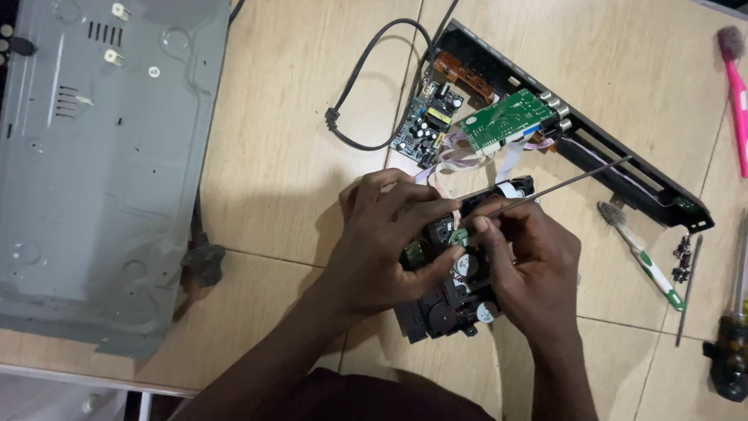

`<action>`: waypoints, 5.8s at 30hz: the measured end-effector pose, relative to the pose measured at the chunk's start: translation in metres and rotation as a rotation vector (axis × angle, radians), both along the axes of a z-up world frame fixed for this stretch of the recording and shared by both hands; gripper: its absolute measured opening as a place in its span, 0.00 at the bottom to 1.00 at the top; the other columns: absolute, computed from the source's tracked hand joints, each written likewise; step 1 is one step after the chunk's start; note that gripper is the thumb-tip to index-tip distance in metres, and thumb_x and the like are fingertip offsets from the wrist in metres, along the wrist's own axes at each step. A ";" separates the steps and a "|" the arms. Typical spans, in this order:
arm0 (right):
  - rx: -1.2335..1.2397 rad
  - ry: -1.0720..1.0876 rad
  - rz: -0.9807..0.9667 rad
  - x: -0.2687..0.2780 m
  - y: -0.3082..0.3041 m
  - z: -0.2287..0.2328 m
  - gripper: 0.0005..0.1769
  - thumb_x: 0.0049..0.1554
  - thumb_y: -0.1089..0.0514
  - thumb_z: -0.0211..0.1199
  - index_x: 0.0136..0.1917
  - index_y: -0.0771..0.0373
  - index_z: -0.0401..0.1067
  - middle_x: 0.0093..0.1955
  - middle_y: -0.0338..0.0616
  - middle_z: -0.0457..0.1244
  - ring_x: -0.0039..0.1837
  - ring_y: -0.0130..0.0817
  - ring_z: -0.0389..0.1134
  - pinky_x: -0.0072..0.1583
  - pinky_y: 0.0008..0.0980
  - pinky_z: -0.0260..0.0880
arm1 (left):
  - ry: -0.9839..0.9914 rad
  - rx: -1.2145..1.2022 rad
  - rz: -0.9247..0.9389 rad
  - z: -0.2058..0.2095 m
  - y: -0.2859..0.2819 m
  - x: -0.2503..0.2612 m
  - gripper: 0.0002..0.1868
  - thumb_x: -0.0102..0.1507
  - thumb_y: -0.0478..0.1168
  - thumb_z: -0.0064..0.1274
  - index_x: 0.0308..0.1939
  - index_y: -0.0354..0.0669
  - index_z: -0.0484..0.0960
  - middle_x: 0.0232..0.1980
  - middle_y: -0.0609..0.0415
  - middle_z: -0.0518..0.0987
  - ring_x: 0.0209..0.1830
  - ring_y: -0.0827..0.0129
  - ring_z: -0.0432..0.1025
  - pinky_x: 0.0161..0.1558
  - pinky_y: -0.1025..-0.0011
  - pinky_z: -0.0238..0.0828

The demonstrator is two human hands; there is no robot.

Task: The person disassembles a DVD drive, removing the top cover and detaching ribbon cables from the circuit board. They use a screwdriver to loosen screws and a toothbrush to clean the internal components, including the lens and gears.

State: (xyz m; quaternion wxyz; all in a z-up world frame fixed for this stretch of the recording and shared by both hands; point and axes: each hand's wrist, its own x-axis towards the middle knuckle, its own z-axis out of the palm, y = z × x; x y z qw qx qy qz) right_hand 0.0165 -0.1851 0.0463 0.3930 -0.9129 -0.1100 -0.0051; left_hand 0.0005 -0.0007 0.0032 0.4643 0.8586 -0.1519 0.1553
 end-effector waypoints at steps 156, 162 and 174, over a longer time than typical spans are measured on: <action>0.686 0.275 -0.371 0.059 -0.084 -0.041 0.08 0.67 0.57 0.55 0.48 0.63 0.68 0.26 0.42 0.54 0.27 0.24 0.51 0.30 0.20 0.49 | -0.174 0.076 0.054 -0.021 -0.010 0.014 0.10 0.61 0.44 0.54 0.44 0.55 0.87 0.42 0.61 0.84 0.47 0.64 0.77 0.57 0.60 0.58; 0.688 0.256 -0.387 0.060 -0.082 -0.039 0.10 0.68 0.57 0.56 0.47 0.65 0.69 0.25 0.43 0.53 0.26 0.26 0.50 0.30 0.22 0.50 | -0.164 0.067 0.045 -0.023 -0.011 0.015 0.09 0.61 0.45 0.53 0.43 0.57 0.87 0.41 0.61 0.84 0.46 0.64 0.77 0.56 0.60 0.59; 0.699 0.250 -0.282 0.058 -0.072 -0.035 0.10 0.68 0.58 0.58 0.46 0.66 0.68 0.24 0.47 0.53 0.25 0.30 0.53 0.30 0.25 0.53 | -0.159 0.034 0.031 -0.023 -0.009 0.015 0.09 0.61 0.43 0.53 0.43 0.55 0.86 0.42 0.59 0.83 0.47 0.62 0.77 0.56 0.60 0.59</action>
